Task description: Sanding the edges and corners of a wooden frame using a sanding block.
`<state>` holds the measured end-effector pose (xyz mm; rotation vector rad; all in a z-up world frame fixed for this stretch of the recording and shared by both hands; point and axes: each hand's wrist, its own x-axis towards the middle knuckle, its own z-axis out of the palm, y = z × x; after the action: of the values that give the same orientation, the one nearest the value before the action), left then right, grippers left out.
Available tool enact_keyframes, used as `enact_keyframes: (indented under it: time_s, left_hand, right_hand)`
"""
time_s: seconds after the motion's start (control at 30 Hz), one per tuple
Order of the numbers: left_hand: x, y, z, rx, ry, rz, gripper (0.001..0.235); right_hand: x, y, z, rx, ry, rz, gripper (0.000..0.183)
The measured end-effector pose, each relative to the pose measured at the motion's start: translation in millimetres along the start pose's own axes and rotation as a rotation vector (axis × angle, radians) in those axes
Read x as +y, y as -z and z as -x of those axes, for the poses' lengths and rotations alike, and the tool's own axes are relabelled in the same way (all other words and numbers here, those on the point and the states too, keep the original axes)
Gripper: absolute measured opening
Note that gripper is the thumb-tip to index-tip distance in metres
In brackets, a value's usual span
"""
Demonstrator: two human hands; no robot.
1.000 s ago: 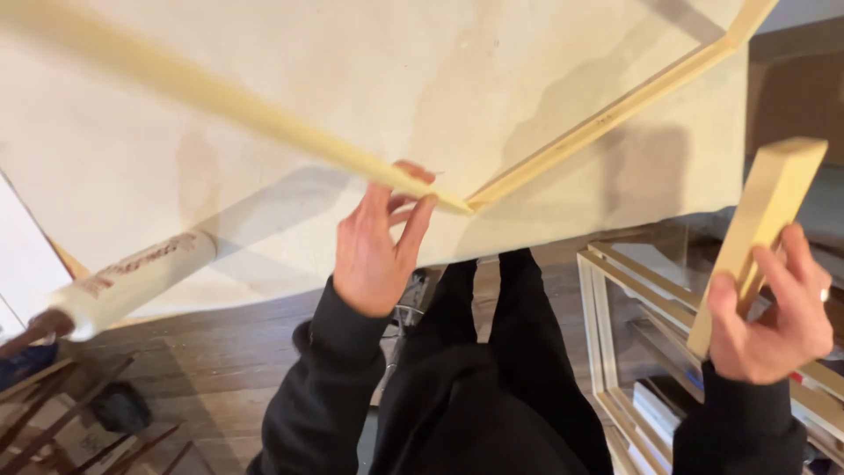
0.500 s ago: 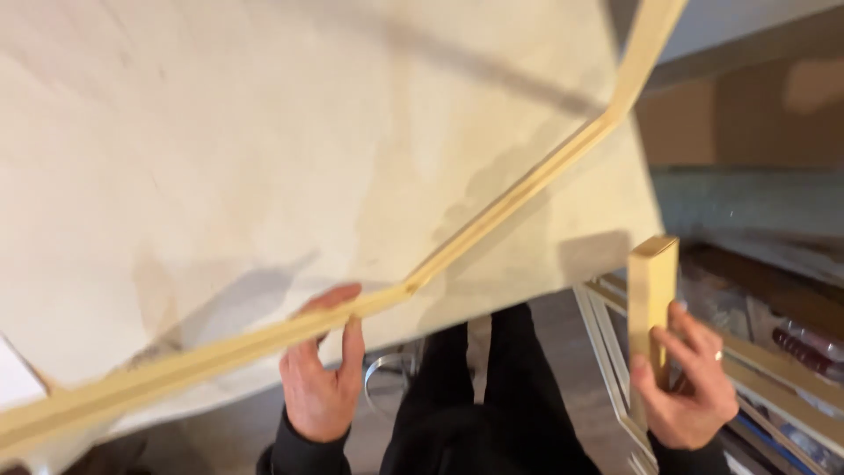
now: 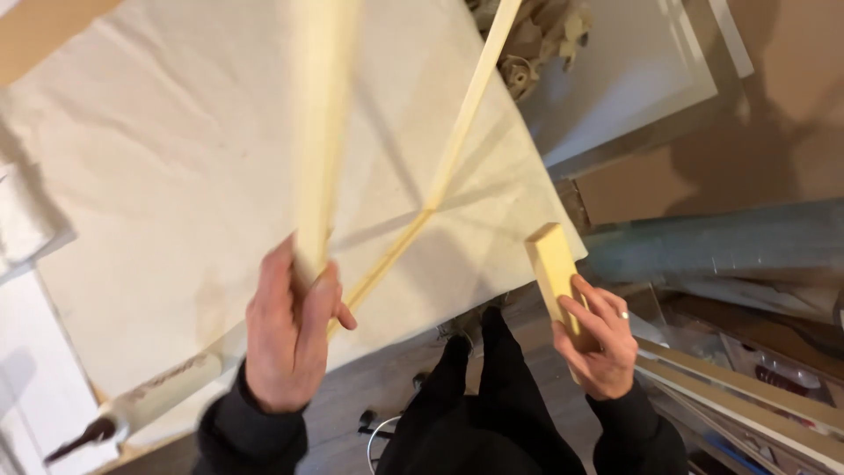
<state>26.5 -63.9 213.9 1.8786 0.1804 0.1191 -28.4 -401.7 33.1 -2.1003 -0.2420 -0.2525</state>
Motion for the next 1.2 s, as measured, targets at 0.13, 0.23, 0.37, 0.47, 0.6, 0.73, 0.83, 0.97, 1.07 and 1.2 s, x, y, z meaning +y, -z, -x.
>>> enact_keyframes:
  time_s: [0.13, 0.23, 0.37, 0.47, 0.6, 0.73, 0.83, 0.97, 1.07, 1.2]
  left_hand:
    - [53, 23, -10, -0.194, 0.202, -0.314, 0.043]
    - [45, 31, -9, -0.303, 0.01, -0.383, 0.041]
    - [23, 28, 1, -0.388, -0.151, -0.376, 0.035]
    - [13, 9, 3, -0.432, -0.118, -0.376, 0.034]
    - [-3, -17, 7, -0.458, -0.107, -0.408, 0.036]
    - [-22, -36, 16, -0.463, -0.155, -0.46, 0.044]
    - [-13, -26, 23, -0.424, -0.234, -0.518, 0.061]
    - [19, 28, 42, -0.432, -0.206, -0.496, 0.087]
    - [15, 86, 66, -0.356, -0.412, -0.254, 0.105]
    - [-95, 79, 111, -0.232, -0.118, -0.188, 0.106]
  right_hand:
    - [-26, -24, -10, -0.118, 0.092, 0.084, 0.049]
    - [-38, -52, -13, -0.218, 0.155, 0.131, 0.048]
    - [-56, -98, -12, -0.355, 0.231, 0.203, 0.047]
    - [-46, -130, -9, -0.38, 0.283, 0.295, 0.05]
    - [-16, -162, 11, -0.458, 0.224, 0.261, 0.041]
    - [-18, -168, 20, -0.489, 0.262, 0.27, 0.045]
    - [-19, -173, 19, -0.486, 0.301, 0.281, 0.048]
    - [-24, -174, 15, -0.464, 0.359, 0.298, 0.053]
    - [-26, -170, 12, -0.44, 0.395, 0.317, 0.056]
    - [-34, -167, 8, -0.433, 0.393, 0.315, 0.055]
